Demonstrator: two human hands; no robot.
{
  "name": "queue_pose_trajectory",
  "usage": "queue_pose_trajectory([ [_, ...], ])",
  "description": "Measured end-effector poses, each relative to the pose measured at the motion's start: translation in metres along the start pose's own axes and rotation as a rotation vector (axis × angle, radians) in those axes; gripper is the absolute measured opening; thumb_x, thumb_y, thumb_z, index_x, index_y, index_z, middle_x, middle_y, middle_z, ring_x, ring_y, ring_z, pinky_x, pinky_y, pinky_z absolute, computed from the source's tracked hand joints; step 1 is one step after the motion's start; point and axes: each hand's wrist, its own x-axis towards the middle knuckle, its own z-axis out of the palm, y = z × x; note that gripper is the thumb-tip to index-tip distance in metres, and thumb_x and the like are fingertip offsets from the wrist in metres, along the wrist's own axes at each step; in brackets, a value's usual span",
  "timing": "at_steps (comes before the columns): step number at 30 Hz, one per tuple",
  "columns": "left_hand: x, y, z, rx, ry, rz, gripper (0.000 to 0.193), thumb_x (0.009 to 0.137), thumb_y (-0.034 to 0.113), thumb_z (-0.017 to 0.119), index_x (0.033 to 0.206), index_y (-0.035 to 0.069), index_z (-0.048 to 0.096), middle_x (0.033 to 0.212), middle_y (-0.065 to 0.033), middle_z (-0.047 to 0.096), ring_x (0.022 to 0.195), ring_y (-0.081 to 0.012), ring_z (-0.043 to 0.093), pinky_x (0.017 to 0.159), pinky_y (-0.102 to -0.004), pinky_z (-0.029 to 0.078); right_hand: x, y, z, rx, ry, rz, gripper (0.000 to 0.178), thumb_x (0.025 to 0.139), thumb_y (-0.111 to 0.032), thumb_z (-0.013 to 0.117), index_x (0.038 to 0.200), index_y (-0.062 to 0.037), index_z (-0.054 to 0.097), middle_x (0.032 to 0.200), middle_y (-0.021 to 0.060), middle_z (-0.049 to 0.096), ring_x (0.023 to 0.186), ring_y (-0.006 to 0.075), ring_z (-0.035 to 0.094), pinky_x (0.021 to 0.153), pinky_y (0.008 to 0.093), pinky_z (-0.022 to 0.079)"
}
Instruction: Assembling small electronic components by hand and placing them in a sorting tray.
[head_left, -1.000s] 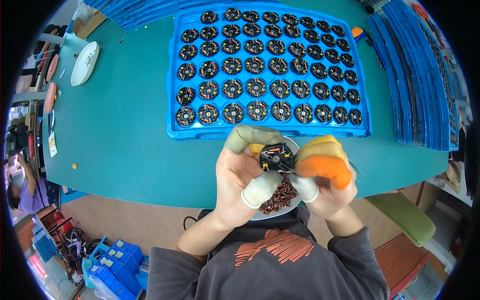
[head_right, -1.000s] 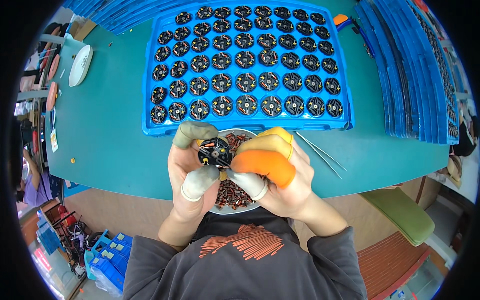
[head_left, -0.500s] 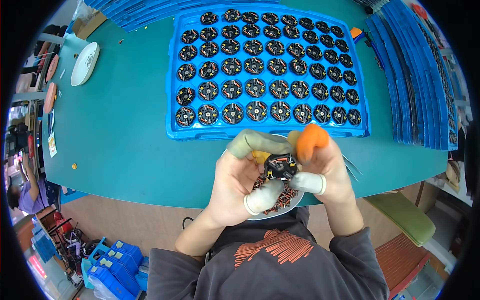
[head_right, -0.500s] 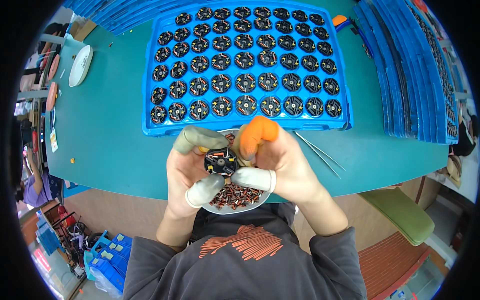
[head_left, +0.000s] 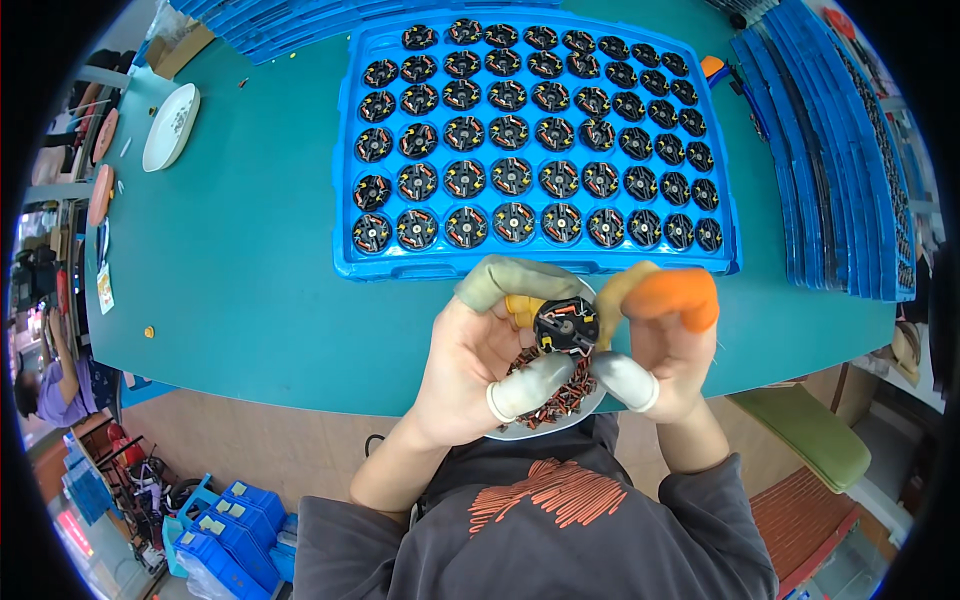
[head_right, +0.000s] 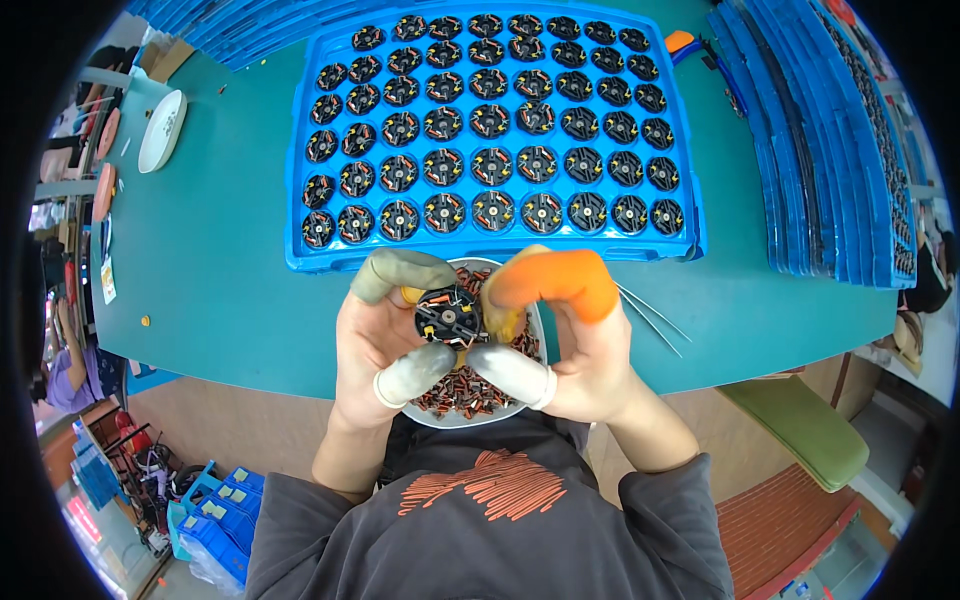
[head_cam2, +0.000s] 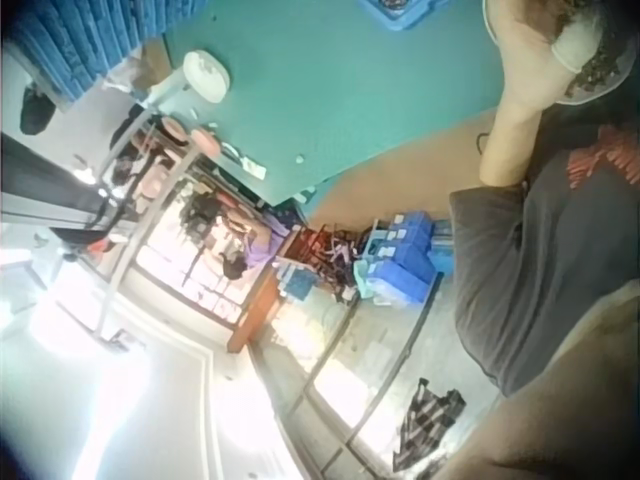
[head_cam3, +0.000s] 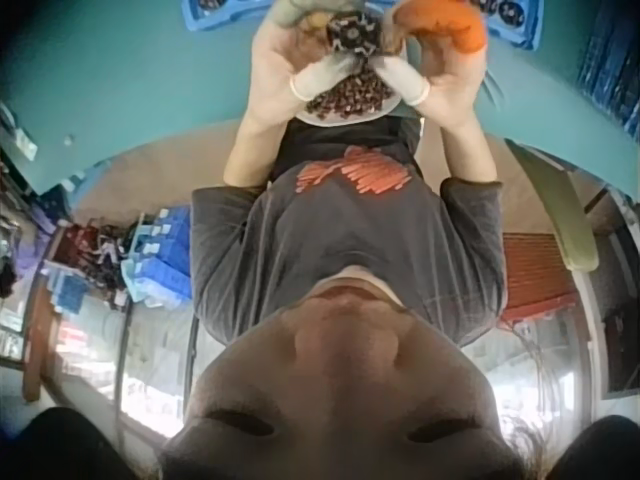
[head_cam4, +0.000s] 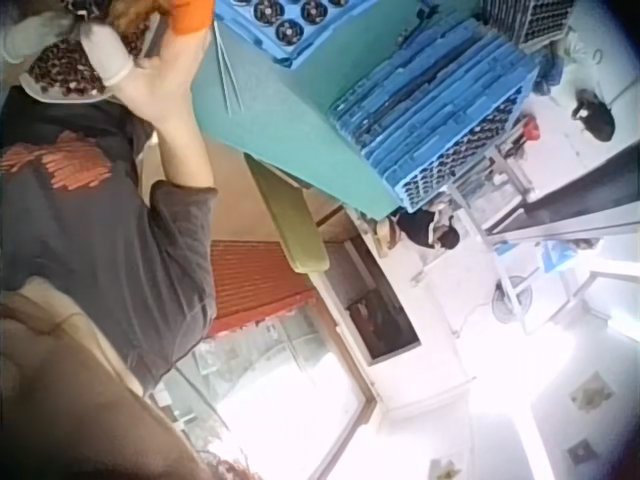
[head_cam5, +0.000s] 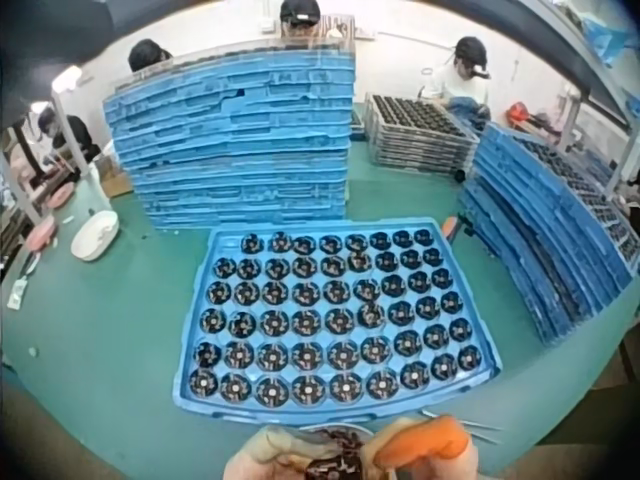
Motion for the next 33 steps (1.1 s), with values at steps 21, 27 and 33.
queue_pose_trajectory([
  [21, 0.076, 0.078, -0.049, 0.811, 0.171, 0.242, 0.039, 0.066, -0.003, 0.061, 0.102, 0.000, 0.046, 0.095, -0.0068, 0.053, 0.085, -0.0130, 0.054, 0.075, -0.0251, 0.045, -0.002, 0.003, 0.021, -1.118, -0.538, -0.092, 0.024, 0.060, -0.014, 0.063, 0.084, -0.0096, 0.061, 0.084, 0.0028, 0.051, 0.082, 0.0203, 0.047, 0.072, 0.0345, 0.035],
  [27, 0.060, 0.072, -0.018, 0.800, 0.064, 0.335, 0.039, 0.062, -0.003, 0.063, 0.099, -0.001, 0.050, 0.099, -0.0091, 0.053, 0.088, -0.0147, 0.054, 0.077, -0.0276, 0.045, -0.003, 0.007, 0.014, -0.927, -0.460, -0.150, 0.021, 0.058, -0.012, 0.063, 0.079, -0.0090, 0.061, 0.082, 0.0035, 0.052, 0.081, 0.0210, 0.049, 0.070, 0.0337, 0.038],
  [33, 0.054, 0.074, -0.010, 0.790, -0.017, 0.246, 0.047, 0.055, 0.002, 0.067, 0.098, -0.001, 0.049, 0.100, -0.0105, 0.050, 0.097, -0.0185, 0.048, 0.086, -0.0305, 0.038, 0.003, 0.002, 0.013, -0.618, -0.298, -0.064, 0.016, 0.060, -0.005, 0.065, 0.074, -0.0057, 0.059, 0.076, 0.0065, 0.056, 0.068, 0.0220, 0.055, 0.059, 0.0313, 0.043],
])
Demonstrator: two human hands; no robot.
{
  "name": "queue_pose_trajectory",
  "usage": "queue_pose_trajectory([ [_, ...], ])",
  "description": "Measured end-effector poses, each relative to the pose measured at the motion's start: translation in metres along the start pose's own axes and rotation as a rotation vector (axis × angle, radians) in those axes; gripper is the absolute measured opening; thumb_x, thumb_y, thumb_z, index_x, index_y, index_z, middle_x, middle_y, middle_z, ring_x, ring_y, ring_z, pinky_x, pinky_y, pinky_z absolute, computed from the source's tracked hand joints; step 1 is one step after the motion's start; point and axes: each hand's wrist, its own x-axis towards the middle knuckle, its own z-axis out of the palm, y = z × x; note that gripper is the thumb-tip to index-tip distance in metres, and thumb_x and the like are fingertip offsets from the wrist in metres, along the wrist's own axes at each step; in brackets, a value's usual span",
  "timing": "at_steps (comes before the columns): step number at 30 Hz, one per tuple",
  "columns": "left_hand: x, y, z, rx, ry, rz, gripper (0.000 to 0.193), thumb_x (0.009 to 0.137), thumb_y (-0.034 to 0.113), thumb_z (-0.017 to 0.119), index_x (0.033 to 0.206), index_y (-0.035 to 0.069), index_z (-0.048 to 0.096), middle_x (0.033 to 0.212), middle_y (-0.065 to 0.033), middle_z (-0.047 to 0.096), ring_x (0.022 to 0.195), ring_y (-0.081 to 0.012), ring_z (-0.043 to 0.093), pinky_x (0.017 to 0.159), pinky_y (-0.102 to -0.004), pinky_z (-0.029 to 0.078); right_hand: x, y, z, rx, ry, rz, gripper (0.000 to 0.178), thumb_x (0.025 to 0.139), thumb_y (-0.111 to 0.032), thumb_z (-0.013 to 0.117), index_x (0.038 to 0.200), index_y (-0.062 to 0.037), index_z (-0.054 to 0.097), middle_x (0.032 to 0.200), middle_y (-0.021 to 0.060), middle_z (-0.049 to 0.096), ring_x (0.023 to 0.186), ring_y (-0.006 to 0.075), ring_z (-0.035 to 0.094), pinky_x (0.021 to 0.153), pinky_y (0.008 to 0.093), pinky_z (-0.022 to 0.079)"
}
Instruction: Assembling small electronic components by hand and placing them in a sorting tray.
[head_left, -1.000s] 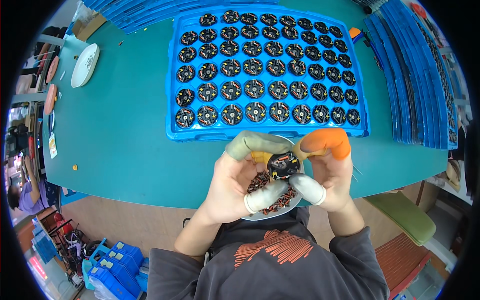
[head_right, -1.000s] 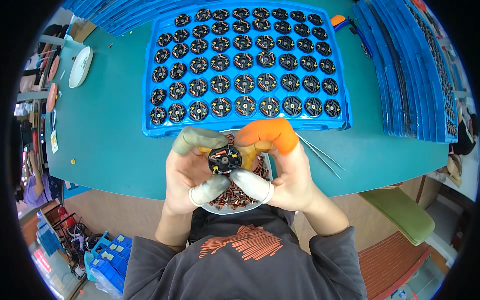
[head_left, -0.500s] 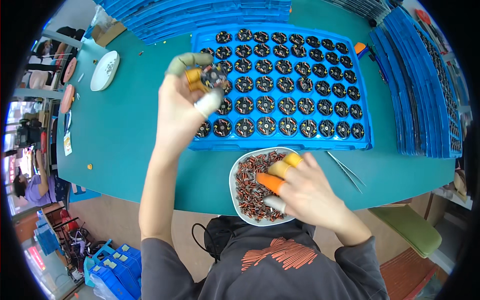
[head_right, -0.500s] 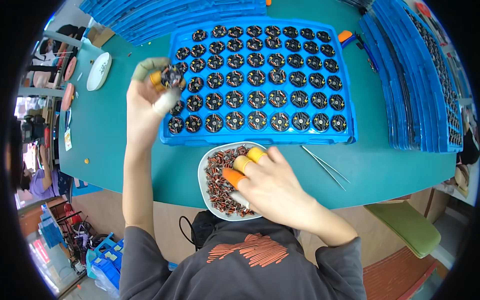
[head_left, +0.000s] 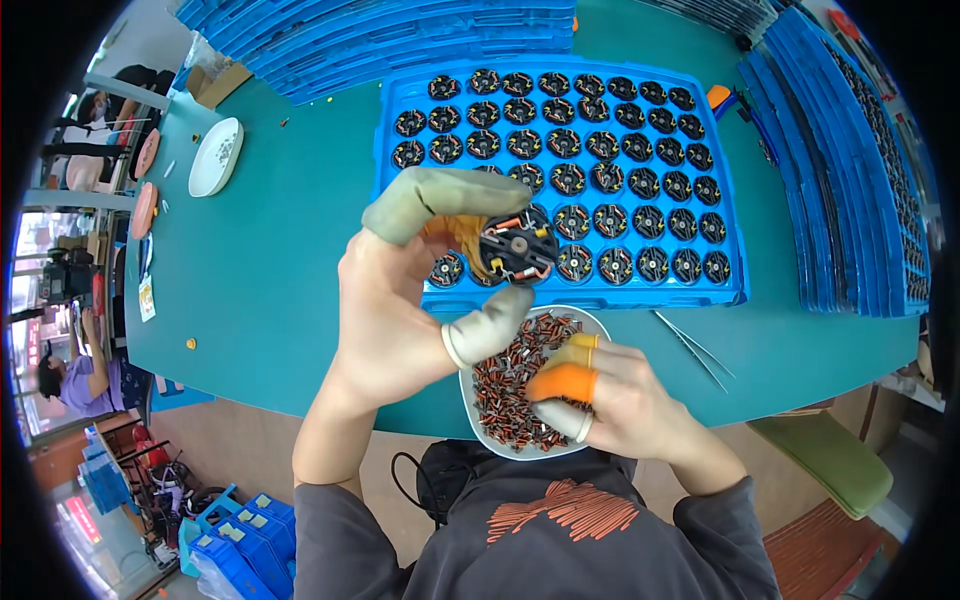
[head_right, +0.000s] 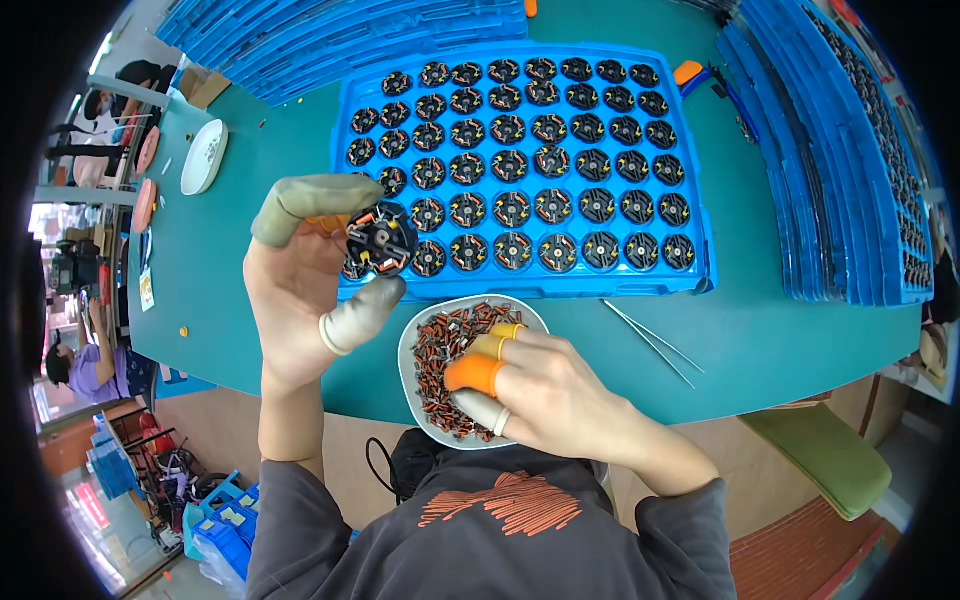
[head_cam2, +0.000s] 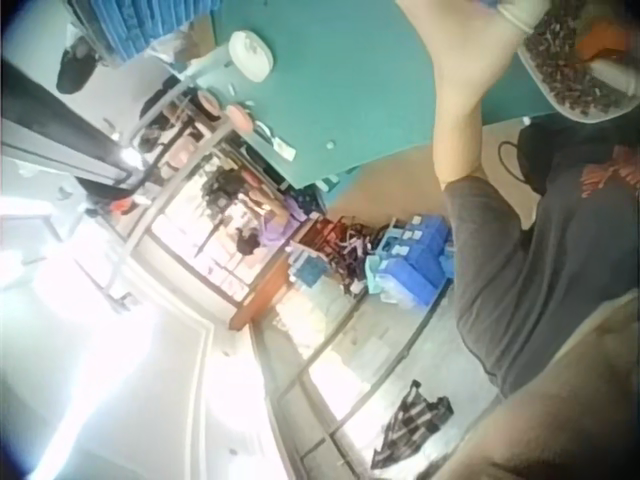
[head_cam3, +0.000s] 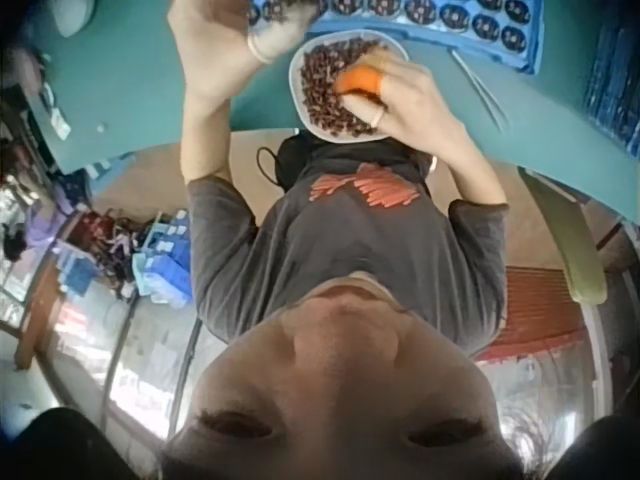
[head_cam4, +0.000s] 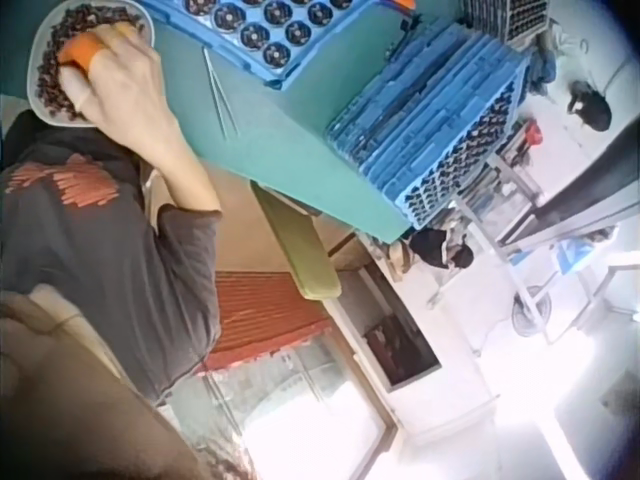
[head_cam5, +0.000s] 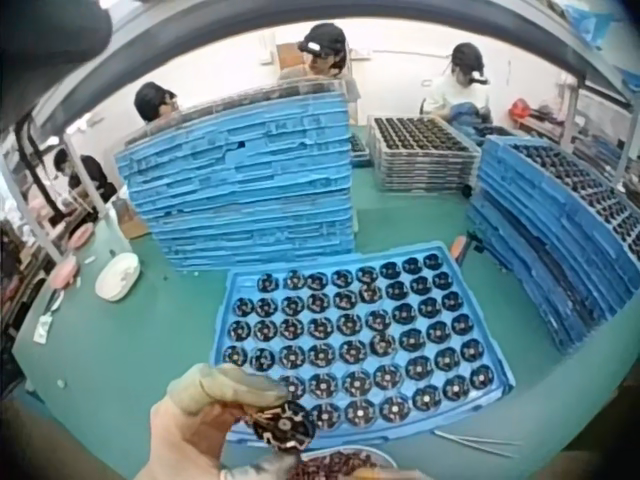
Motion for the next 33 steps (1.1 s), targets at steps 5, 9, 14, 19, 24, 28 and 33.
queue_pose_trajectory([
  [5, 0.001, -0.004, 0.001, -0.005, -0.016, -0.012, 0.045, 0.057, 0.003, 0.067, 0.099, -0.001, 0.050, 0.101, -0.0093, 0.051, 0.097, -0.0183, 0.049, 0.085, -0.0300, 0.038, -0.001, 0.001, -0.004, 0.100, 0.054, 0.028, 0.014, 0.060, -0.001, 0.063, 0.073, -0.0037, 0.057, 0.071, 0.0082, 0.058, 0.062, 0.0223, 0.056, 0.056, 0.0308, 0.044],
  [9, 0.045, -0.040, -0.040, 0.705, 0.232, 0.016, 0.032, 0.062, 0.012, 0.063, 0.092, 0.007, 0.057, 0.086, -0.0067, 0.056, 0.076, -0.0157, 0.050, 0.071, -0.0273, 0.041, -0.004, 0.002, -0.012, 0.188, -0.022, 0.045, 0.016, 0.064, -0.002, 0.062, 0.080, -0.0033, 0.058, 0.074, 0.0105, 0.057, 0.063, 0.0261, 0.055, 0.056, 0.0334, 0.045],
  [14, 0.096, -0.113, -0.103, 1.083, 0.275, -0.131, 0.038, 0.062, 0.030, 0.068, 0.094, 0.010, 0.061, 0.090, -0.0138, 0.055, 0.094, -0.0265, 0.049, 0.080, -0.0356, 0.040, -0.001, -0.008, -0.013, 0.282, -0.033, 0.020, 0.015, 0.066, -0.001, 0.061, 0.080, -0.0045, 0.060, 0.075, 0.0089, 0.058, 0.063, 0.0242, 0.056, 0.055, 0.0316, 0.045],
  [19, 0.104, -0.123, -0.087, 1.326, 0.207, -0.256, 0.044, 0.058, 0.042, 0.070, 0.090, 0.013, 0.064, 0.095, -0.0128, 0.056, 0.093, -0.0282, 0.052, 0.079, -0.0382, 0.041, -0.010, -0.005, -0.017, 0.341, 0.028, 0.097, 0.014, 0.066, 0.001, 0.062, 0.079, -0.0039, 0.062, 0.079, 0.0082, 0.060, 0.068, 0.0211, 0.059, 0.058, 0.0294, 0.046],
  [24, 0.104, -0.123, -0.100, 1.218, 0.130, -0.290, 0.039, 0.064, 0.042, 0.067, 0.093, 0.016, 0.064, 0.091, -0.0089, 0.057, 0.092, -0.0236, 0.052, 0.079, -0.0351, 0.041, -0.012, -0.004, -0.026, 0.473, 0.049, 0.144, 0.016, 0.064, 0.001, 0.065, 0.079, -0.0028, 0.061, 0.077, 0.0083, 0.062, 0.068, 0.0205, 0.061, 0.060, 0.0280, 0.047],
  [28, 0.109, -0.112, -0.084, 1.336, 0.137, -0.278, 0.036, 0.066, 0.039, 0.066, 0.093, 0.015, 0.064, 0.092, -0.0083, 0.058, 0.091, -0.0233, 0.053, 0.077, -0.0340, 0.041, -0.017, 0.001, -0.024, 0.453, 0.093, 0.192, 0.015, 0.066, 0.000, 0.064, 0.080, -0.0028, 0.061, 0.076, 0.0081, 0.062, 0.069, 0.0206, 0.061, 0.061, 0.0277, 0.047],
  [33, 0.139, -0.100, -0.027, 1.147, 0.045, 0.173, 0.028, 0.068, 0.029, 0.062, 0.091, 0.012, 0.063, 0.088, -0.0090, 0.059, 0.086, -0.0229, 0.057, 0.076, -0.0343, 0.044, -0.013, 0.009, -0.026, 0.628, 0.049, 0.174, 0.013, 0.067, 0.002, 0.064, 0.079, -0.0006, 0.060, 0.076, 0.0080, 0.063, 0.067, 0.0172, 0.062, 0.060, 0.0256, 0.048],
])
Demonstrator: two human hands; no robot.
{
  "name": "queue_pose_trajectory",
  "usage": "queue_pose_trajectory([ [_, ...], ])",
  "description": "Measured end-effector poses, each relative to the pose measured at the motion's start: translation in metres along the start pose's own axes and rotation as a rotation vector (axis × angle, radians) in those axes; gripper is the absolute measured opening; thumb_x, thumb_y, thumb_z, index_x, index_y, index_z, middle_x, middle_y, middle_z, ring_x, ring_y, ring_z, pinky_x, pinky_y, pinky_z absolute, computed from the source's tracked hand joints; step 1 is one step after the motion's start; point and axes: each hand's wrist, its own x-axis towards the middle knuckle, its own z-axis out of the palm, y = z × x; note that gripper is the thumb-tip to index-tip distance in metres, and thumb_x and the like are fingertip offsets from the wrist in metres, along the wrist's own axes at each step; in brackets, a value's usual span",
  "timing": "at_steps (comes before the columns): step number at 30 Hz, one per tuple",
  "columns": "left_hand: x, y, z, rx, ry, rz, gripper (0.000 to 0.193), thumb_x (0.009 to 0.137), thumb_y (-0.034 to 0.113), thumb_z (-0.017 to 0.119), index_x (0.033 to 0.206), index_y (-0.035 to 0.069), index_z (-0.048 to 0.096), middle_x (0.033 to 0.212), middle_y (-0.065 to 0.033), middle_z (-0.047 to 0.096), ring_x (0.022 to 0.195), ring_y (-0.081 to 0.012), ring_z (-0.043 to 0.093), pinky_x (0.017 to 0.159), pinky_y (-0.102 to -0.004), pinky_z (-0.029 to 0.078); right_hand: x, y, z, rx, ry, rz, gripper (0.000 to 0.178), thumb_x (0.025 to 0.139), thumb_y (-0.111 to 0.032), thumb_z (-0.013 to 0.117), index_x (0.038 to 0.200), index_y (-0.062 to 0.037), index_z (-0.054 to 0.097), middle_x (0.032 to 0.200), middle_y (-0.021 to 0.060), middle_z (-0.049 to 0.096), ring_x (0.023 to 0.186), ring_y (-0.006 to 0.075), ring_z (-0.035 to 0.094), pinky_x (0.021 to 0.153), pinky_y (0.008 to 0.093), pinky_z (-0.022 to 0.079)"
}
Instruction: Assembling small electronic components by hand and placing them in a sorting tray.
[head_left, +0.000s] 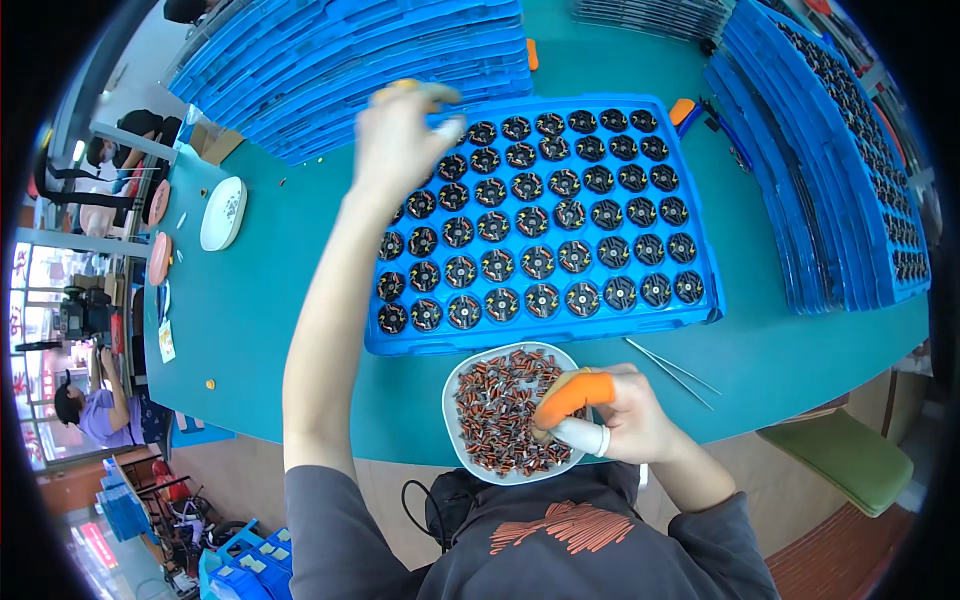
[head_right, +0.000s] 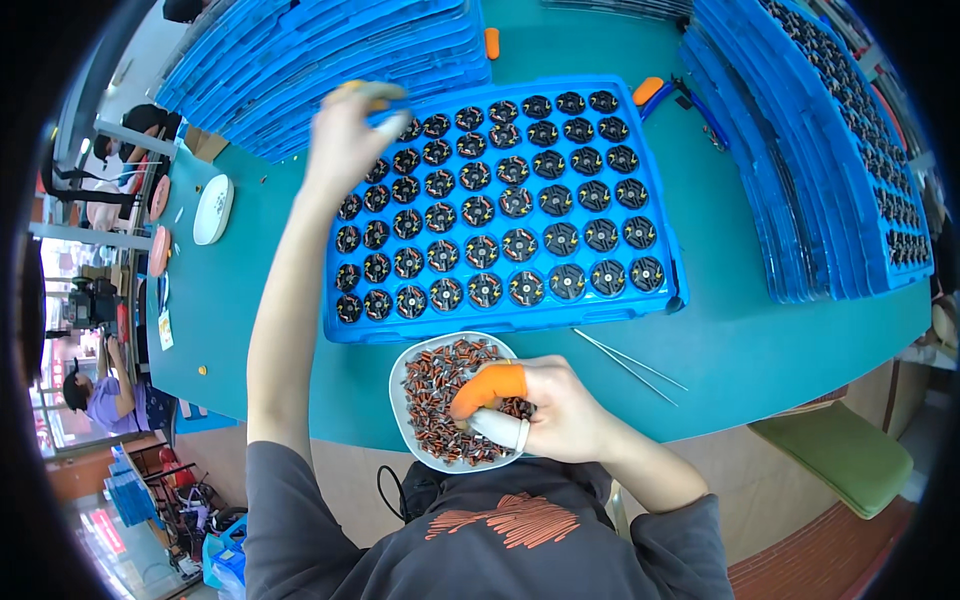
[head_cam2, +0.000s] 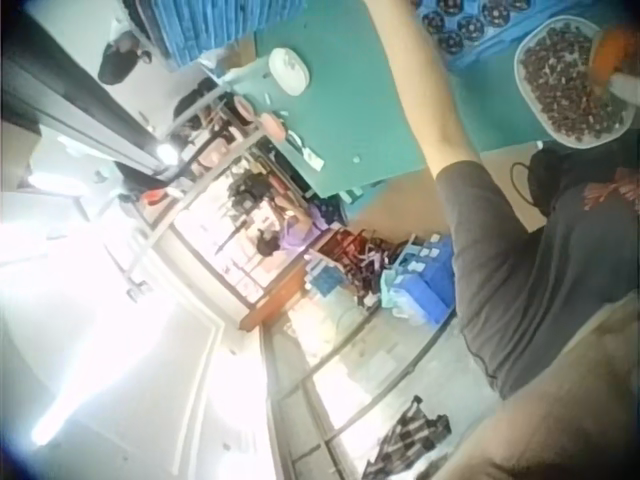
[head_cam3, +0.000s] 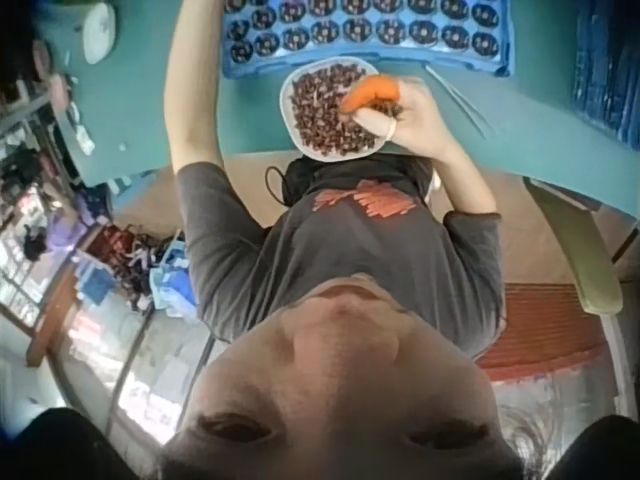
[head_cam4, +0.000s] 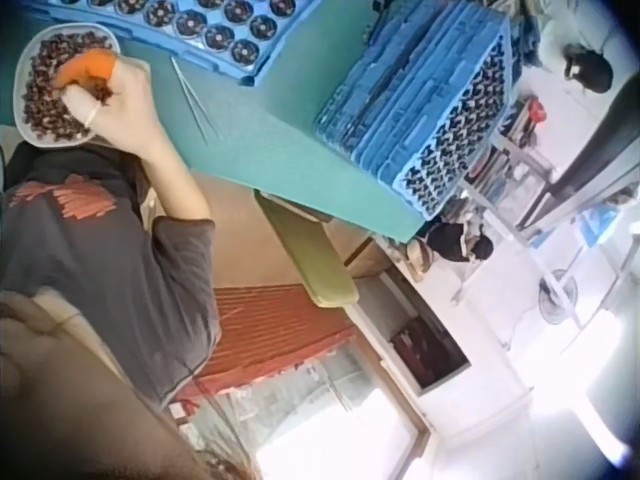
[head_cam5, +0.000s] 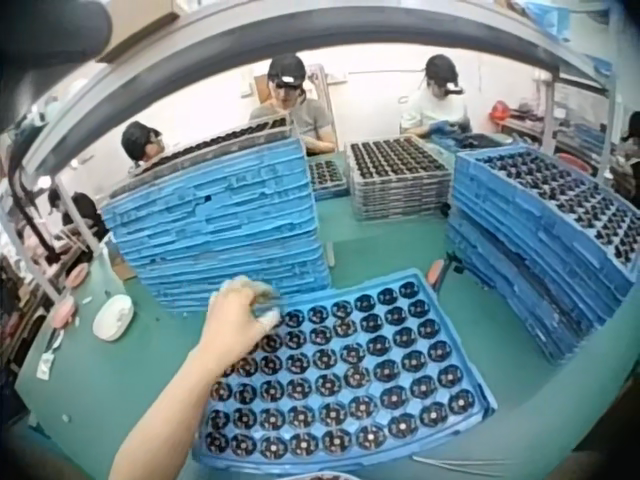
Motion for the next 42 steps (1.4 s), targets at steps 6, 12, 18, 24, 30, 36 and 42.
queue_pose_trajectory([
  [6, 0.044, 0.082, 0.056, -0.066, -0.170, 0.081, 0.029, 0.067, 0.035, 0.063, 0.082, 0.010, 0.066, 0.075, -0.0097, 0.061, 0.080, -0.0235, 0.058, 0.074, -0.0357, 0.045, -0.005, 0.002, -0.003, 0.206, 0.009, -0.020, 0.019, 0.058, 0.004, 0.069, 0.075, 0.0008, 0.061, 0.078, 0.0099, 0.062, 0.074, 0.0189, 0.060, 0.067, 0.0281, 0.047],
  [12, 0.069, 0.113, 0.062, 0.309, -0.328, 0.053, 0.035, 0.062, 0.040, 0.069, 0.074, 0.008, 0.063, 0.075, -0.0090, 0.062, 0.079, -0.0241, 0.058, 0.074, -0.0419, 0.039, -0.009, 0.004, -0.001, 0.237, 0.071, 0.105, 0.026, 0.062, 0.002, 0.071, 0.084, 0.0016, 0.058, 0.081, 0.0091, 0.062, 0.077, 0.0168, 0.061, 0.071, 0.0273, 0.047],
  [18, 0.065, 0.111, 0.056, 0.135, -0.377, -0.028, 0.036, 0.064, 0.032, 0.066, 0.089, 0.006, 0.063, 0.083, -0.0129, 0.062, 0.082, -0.0248, 0.059, 0.072, -0.0381, 0.045, -0.011, 0.002, -0.003, 0.268, 0.080, 0.102, 0.023, 0.066, 0.006, 0.066, 0.087, 0.0032, 0.056, 0.082, 0.0109, 0.062, 0.079, 0.0176, 0.061, 0.072, 0.0297, 0.049],
  [24, -0.006, 0.101, -0.008, -0.961, -0.292, -0.033, 0.040, 0.070, 0.019, 0.057, 0.105, 0.000, 0.049, 0.089, -0.0101, 0.056, 0.079, -0.0151, 0.057, 0.065, -0.0258, 0.047, -0.006, 0.003, -0.004, 0.514, 0.267, 0.149, 0.015, 0.068, 0.010, 0.061, 0.081, 0.0031, 0.058, 0.080, 0.0128, 0.059, 0.073, 0.0190, 0.060, 0.068, 0.0297, 0.050],
  [30, -0.107, 0.101, -0.044, -1.451, -0.322, -0.133, 0.041, 0.072, 0.001, 0.052, 0.112, 0.000, 0.045, 0.108, -0.0099, 0.046, 0.102, -0.0180, 0.046, 0.085, -0.0331, 0.040, -0.002, 0.000, -0.003, 0.490, 0.398, 0.057, 0.009, 0.068, 0.005, 0.061, 0.076, 0.0020, 0.058, 0.079, 0.0135, 0.059, 0.070, 0.0190, 0.059, 0.064, 0.0289, 0.048],
  [36, -0.156, 0.107, -0.039, -1.745, -0.193, -0.299, 0.052, 0.069, -0.003, 0.060, 0.116, 0.000, 0.038, 0.112, -0.0122, 0.045, 0.105, -0.0203, 0.046, 0.089, -0.0345, 0.039, 0.006, -0.022, -0.003, 0.300, 0.427, 0.059, 0.013, 0.067, -0.002, 0.065, 0.078, 0.0023, 0.059, 0.078, 0.0146, 0.060, 0.068, 0.0195, 0.059, 0.062, 0.0294, 0.048],
  [42, -0.165, 0.111, -0.046, -1.934, -0.245, -0.383, 0.043, 0.069, -0.003, 0.063, 0.109, -0.005, 0.047, 0.114, -0.0156, 0.047, 0.102, -0.0221, 0.051, 0.085, -0.0358, 0.045, 0.026, -0.035, -0.017, -0.115, 0.309, -0.052, 0.011, 0.060, -0.002, 0.068, 0.069, -0.0001, 0.061, 0.075, 0.0103, 0.059, 0.065, 0.0183, 0.057, 0.057, 0.0261, 0.044],
])
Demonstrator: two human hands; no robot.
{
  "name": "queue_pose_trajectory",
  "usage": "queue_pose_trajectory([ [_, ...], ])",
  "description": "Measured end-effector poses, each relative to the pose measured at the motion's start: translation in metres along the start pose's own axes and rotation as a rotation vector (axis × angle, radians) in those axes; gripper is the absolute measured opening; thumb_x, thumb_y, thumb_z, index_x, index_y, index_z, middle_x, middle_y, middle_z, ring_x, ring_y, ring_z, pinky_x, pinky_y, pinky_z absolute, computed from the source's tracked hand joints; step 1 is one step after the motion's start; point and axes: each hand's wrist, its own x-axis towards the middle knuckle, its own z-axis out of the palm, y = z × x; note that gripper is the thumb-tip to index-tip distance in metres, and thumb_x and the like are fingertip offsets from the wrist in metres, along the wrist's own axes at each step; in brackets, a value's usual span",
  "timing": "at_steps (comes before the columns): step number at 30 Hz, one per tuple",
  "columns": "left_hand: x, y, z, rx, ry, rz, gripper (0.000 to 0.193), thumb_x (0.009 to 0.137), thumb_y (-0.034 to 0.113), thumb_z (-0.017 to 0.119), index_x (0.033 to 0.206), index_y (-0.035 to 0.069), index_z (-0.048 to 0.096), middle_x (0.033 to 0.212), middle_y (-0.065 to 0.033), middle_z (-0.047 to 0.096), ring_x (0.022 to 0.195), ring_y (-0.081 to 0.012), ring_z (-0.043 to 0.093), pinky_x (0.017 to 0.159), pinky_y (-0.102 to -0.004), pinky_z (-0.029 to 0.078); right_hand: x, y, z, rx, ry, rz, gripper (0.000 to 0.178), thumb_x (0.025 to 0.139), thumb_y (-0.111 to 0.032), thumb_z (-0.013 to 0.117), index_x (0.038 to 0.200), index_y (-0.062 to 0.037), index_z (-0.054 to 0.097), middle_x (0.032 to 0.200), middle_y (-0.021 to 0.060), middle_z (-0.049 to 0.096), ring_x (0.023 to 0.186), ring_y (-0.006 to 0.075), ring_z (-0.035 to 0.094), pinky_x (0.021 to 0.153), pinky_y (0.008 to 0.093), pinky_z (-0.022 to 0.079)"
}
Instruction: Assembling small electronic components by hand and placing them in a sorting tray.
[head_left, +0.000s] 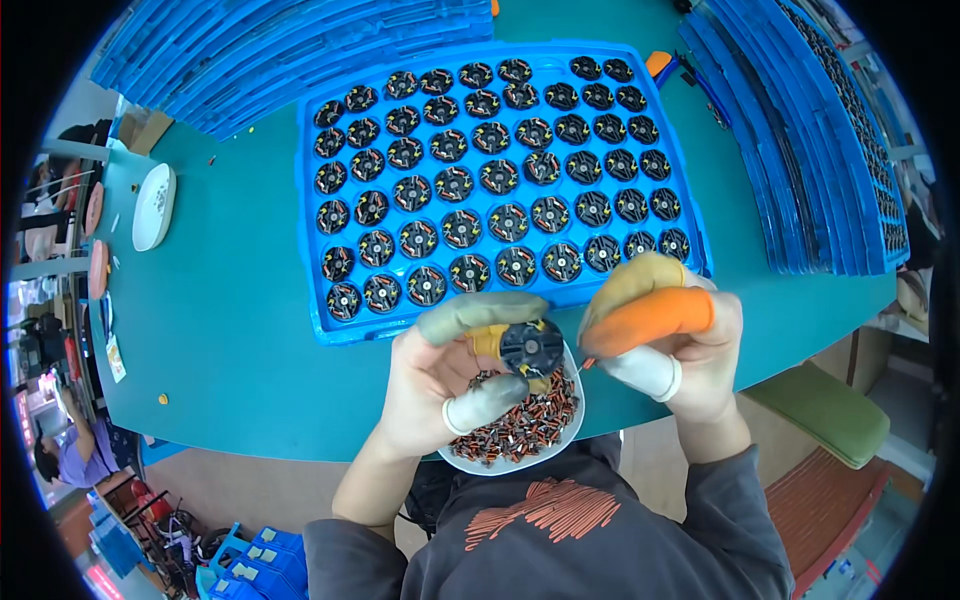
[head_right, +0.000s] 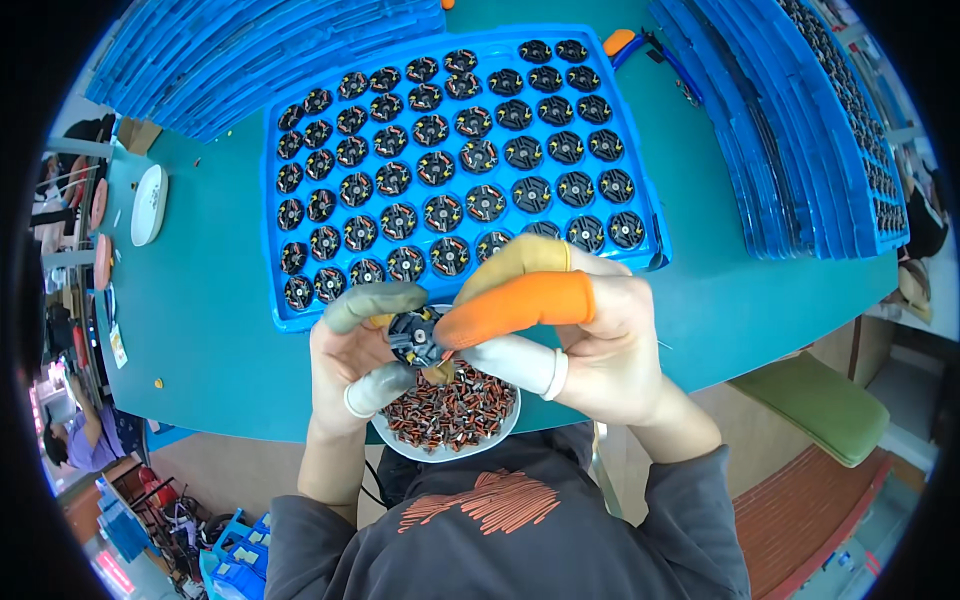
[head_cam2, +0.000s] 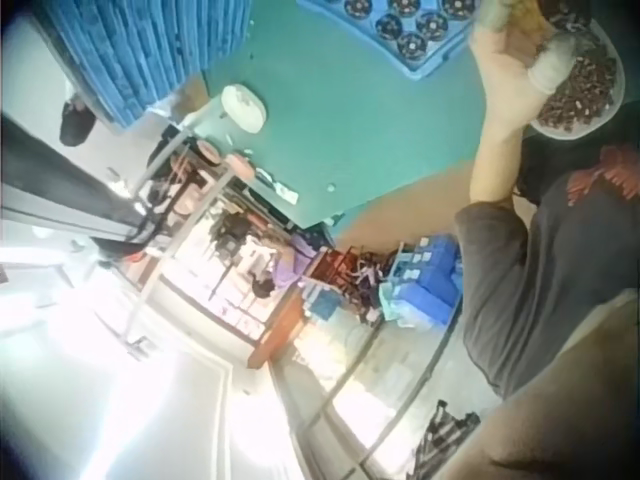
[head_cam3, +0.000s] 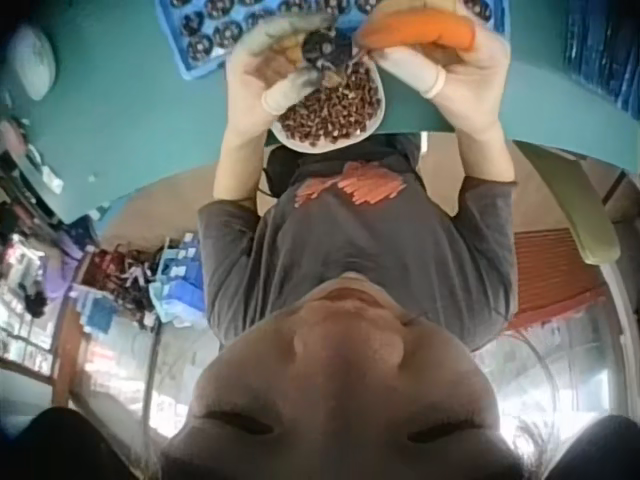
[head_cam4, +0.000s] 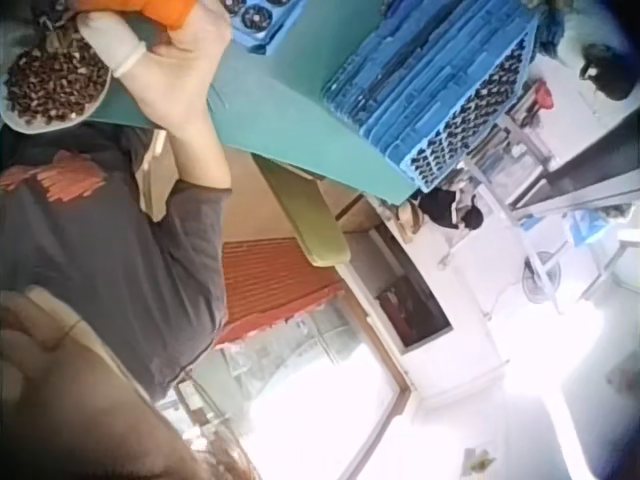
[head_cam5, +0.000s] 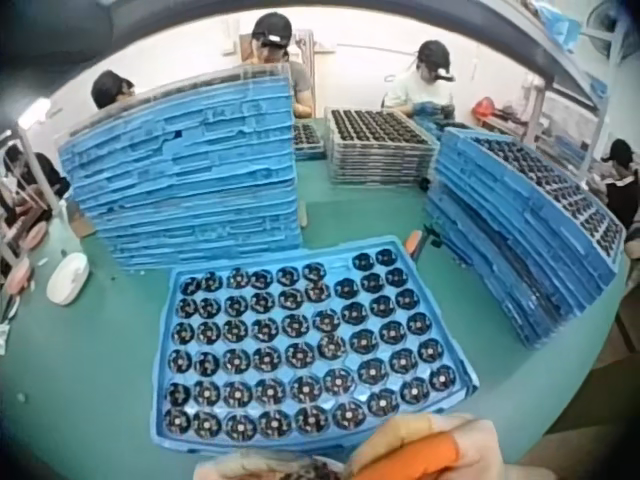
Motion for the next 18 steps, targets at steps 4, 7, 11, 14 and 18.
queue_pose_trajectory([
  [4, 0.001, 0.007, 0.006, 0.049, 0.000, -0.068, 0.047, 0.071, -0.002, 0.061, 0.115, -0.004, 0.045, 0.117, -0.0158, 0.048, 0.102, -0.0215, 0.052, 0.081, -0.0325, 0.046, -0.001, 0.007, 0.004, -0.101, -0.080, -0.022, 0.014, 0.058, 0.000, 0.069, 0.069, -0.0018, 0.061, 0.070, 0.0055, 0.054, 0.065, 0.0155, 0.048, 0.056, 0.0257, 0.036],
  [7, 0.001, 0.007, 0.004, 0.069, -0.020, -0.079, 0.045, 0.072, -0.002, 0.059, 0.115, -0.003, 0.045, 0.116, -0.0140, 0.049, 0.102, -0.0193, 0.052, 0.077, -0.0289, 0.047, -0.001, 0.010, 0.003, -0.053, -0.128, 0.014, 0.016, 0.063, -0.001, 0.069, 0.079, -0.0039, 0.064, 0.078, 0.0044, 0.055, 0.070, 0.0141, 0.052, 0.058, 0.0237, 0.041],
  [11, -0.001, 0.009, 0.003, 0.080, -0.016, -0.093, 0.043, 0.073, -0.002, 0.056, 0.115, -0.002, 0.046, 0.115, -0.0127, 0.050, 0.100, -0.0178, 0.052, 0.072, -0.0266, 0.047, 0.000, 0.010, 0.007, -0.040, -0.130, 0.023, 0.016, 0.064, -0.001, 0.068, 0.079, -0.0037, 0.064, 0.077, 0.0046, 0.055, 0.069, 0.0135, 0.051, 0.058, 0.0232, 0.041],
  [14, 0.000, 0.008, 0.003, 0.078, -0.020, -0.106, 0.043, 0.073, -0.002, 0.055, 0.115, -0.002, 0.047, 0.115, -0.0128, 0.050, 0.099, -0.0177, 0.053, 0.072, -0.0268, 0.047, -0.001, 0.012, 0.007, -0.035, -0.133, 0.030, 0.016, 0.064, 0.000, 0.068, 0.079, -0.0036, 0.064, 0.078, 0.0048, 0.055, 0.069, 0.0129, 0.051, 0.057, 0.0231, 0.041],
  [18, 0.001, 0.006, 0.005, 0.066, -0.015, -0.086, 0.043, 0.073, -0.003, 0.055, 0.116, -0.002, 0.047, 0.114, -0.0129, 0.051, 0.098, -0.0177, 0.054, 0.071, -0.0273, 0.048, -0.002, 0.013, 0.003, -0.027, -0.148, 0.036, 0.018, 0.063, 0.002, 0.067, 0.080, -0.0033, 0.064, 0.078, 0.0044, 0.055, 0.069, 0.0127, 0.051, 0.059, 0.0233, 0.040],
])
